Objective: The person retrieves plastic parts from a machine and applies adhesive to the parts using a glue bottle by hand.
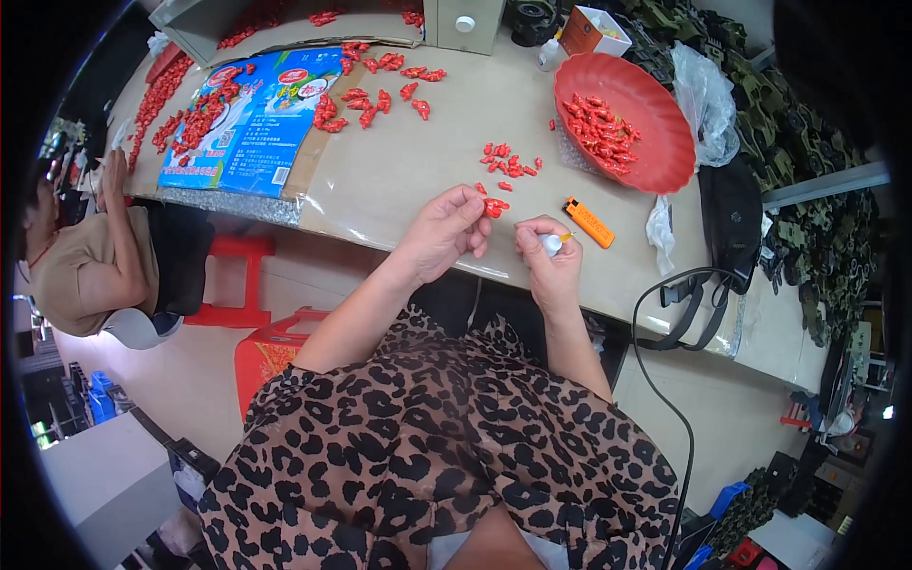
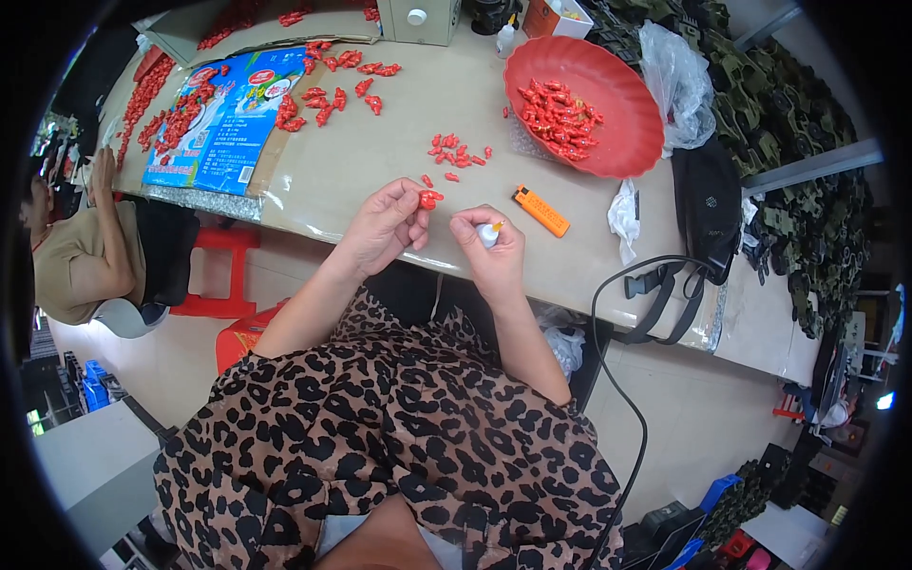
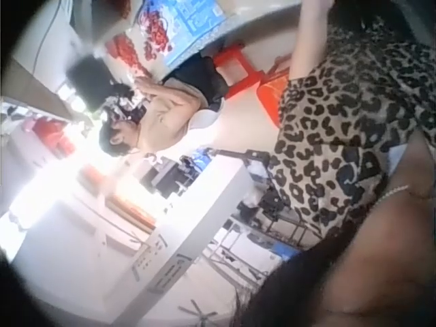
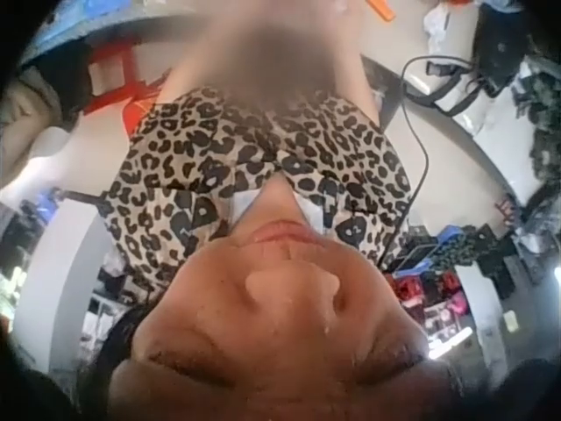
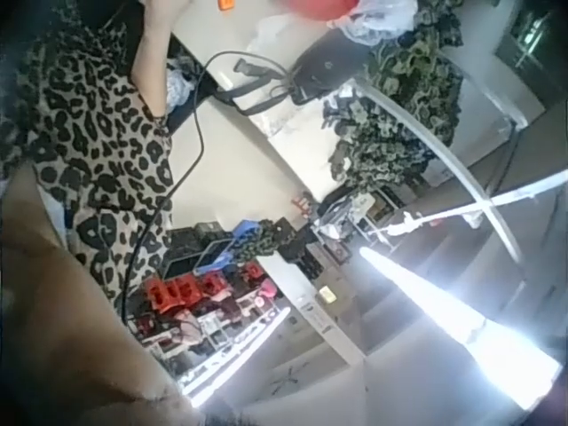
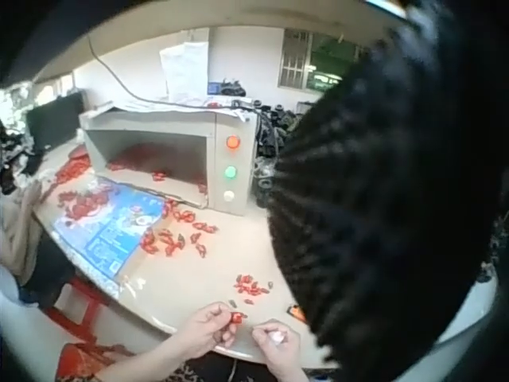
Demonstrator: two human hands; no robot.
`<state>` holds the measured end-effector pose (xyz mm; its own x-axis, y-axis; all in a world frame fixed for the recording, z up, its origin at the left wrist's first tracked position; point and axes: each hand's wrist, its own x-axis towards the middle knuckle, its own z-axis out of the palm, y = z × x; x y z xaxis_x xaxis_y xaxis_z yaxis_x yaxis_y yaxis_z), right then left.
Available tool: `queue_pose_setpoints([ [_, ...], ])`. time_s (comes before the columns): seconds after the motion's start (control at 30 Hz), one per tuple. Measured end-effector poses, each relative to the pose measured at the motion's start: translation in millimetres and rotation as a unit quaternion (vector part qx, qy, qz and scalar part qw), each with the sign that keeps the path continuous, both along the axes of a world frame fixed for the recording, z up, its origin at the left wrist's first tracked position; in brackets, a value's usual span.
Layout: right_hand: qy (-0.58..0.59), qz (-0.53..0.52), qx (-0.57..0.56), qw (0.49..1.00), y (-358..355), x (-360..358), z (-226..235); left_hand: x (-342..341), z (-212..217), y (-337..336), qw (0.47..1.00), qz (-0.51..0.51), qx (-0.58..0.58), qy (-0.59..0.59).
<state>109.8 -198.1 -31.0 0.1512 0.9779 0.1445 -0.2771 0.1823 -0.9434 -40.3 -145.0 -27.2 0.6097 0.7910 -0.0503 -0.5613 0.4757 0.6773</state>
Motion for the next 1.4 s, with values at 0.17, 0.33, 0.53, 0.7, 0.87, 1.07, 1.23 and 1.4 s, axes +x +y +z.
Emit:
queue_pose_setpoints([
  [0.17, 0.008, 0.003, 0.001, 1.0, -2.0, 1.7, -0.3, 3.4, 21.0, 5.3, 0.997, 0.051, 0.043, 0.035],
  [0.33, 0.013, 0.014, -0.001, 1.0, -2.5, 2.0, 1.6, 8.7, 46.6, 11.7, 0.989, 0.068, 0.117, 0.063],
  [0.53, 0.023, 0.024, 0.002, 0.999, -2.9, 4.2, 2.7, 17.4, 56.4, 14.1, 0.977, 0.073, 0.176, 0.094],
  [0.7, 0.027, 0.03, 0.004, 0.999, -2.3, 6.6, 1.4, 25.8, 59.8, 17.0, 0.971, 0.064, 0.203, 0.106],
  [0.87, 0.012, 0.043, 0.01, 0.999, -3.0, 7.8, 0.1, 47.1, 65.3, 38.2, 0.955, 0.05, 0.211, 0.204],
  [1.07, 0.028, 0.032, 0.01, 0.999, -5.3, 4.7, 4.5, 97.6, 46.5, 91.3, 0.872, 0.071, 0.353, 0.331],
  [1.23, -0.004, 0.031, 0.022, 0.999, -4.8, 7.0, 6.4, 110.4, 41.7, 103.4, 0.8, 0.144, 0.441, 0.381],
  [1.4, -0.017, 0.039, 0.021, 0.999, -4.2, 9.6, 7.2, 114.1, 37.6, 113.8, 0.73, 0.159, 0.492, 0.446],
])
